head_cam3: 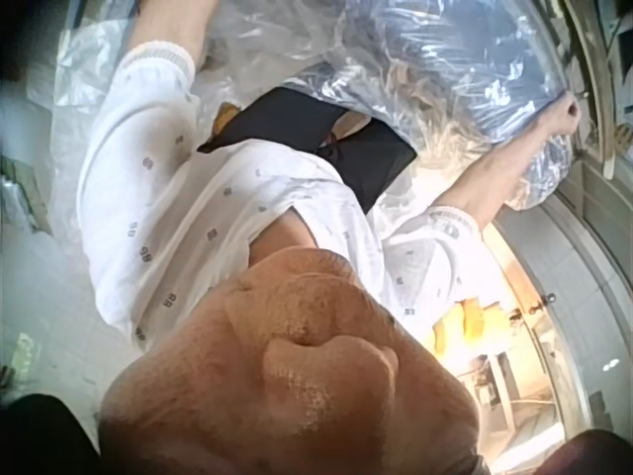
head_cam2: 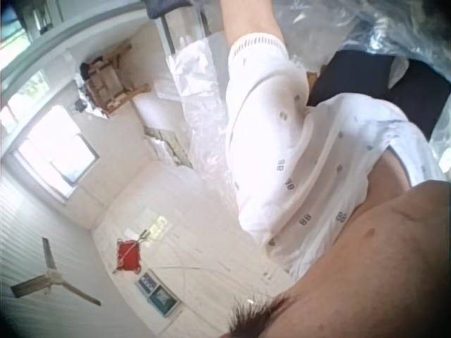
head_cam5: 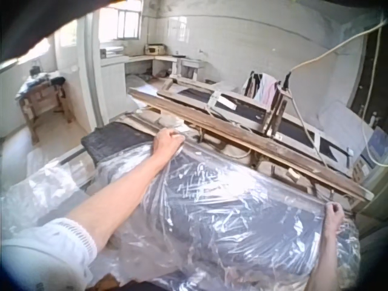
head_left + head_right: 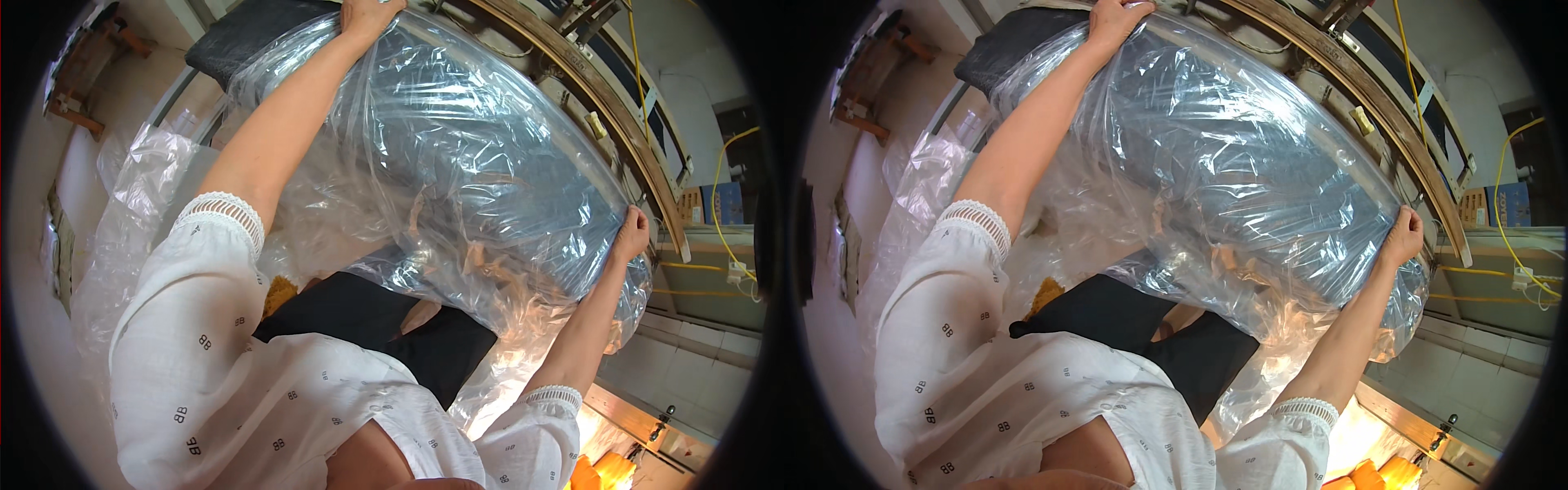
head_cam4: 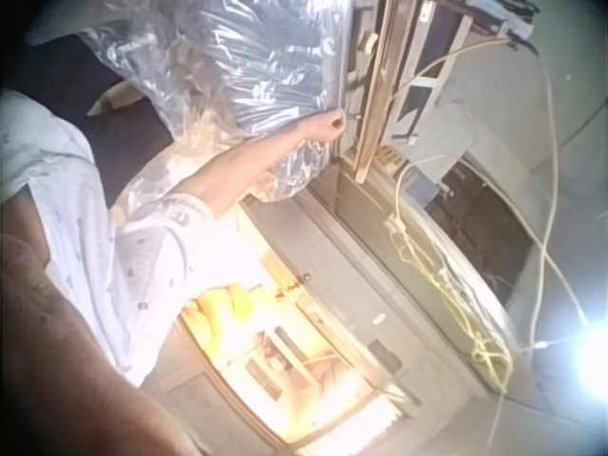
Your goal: Wrapping a large industrial object in clear plastic sheeting.
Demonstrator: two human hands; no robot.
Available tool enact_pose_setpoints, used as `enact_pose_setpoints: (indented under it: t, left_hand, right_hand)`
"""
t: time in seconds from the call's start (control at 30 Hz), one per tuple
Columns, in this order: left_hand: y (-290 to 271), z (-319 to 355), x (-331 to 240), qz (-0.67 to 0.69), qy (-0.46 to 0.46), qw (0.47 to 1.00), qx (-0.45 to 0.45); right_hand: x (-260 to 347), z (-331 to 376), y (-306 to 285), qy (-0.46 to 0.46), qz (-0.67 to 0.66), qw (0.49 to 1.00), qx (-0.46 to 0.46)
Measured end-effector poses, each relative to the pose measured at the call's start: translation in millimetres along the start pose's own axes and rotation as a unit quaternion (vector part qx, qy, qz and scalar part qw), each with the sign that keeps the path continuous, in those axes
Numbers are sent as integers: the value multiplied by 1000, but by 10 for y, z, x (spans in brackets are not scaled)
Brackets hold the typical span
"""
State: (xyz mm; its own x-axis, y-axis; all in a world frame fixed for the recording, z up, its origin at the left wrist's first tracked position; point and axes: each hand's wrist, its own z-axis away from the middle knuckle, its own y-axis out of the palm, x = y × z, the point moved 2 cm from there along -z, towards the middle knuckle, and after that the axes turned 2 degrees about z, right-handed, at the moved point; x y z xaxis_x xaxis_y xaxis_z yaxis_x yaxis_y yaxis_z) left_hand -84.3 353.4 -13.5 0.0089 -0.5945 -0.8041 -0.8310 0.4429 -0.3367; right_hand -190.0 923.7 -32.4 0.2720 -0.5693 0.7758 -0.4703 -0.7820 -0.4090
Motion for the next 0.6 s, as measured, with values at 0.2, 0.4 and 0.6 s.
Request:
enact_pose_setpoints:
  t: [0.2,0.4,0.6]
  left_hand:
    - [50,24,-54,-113,21,985,-127]
    - [-132,-113,211,146,-138,979,-20]
    - [-249,-162,323,-13,19,996,-86]
  right_hand:
    - [-101,-58,-70,-38,102,992,-57]
    - [-159,-126,-57,-47,102,992,-63]
    - [-83,-153,-195,-22,91,987,-129]
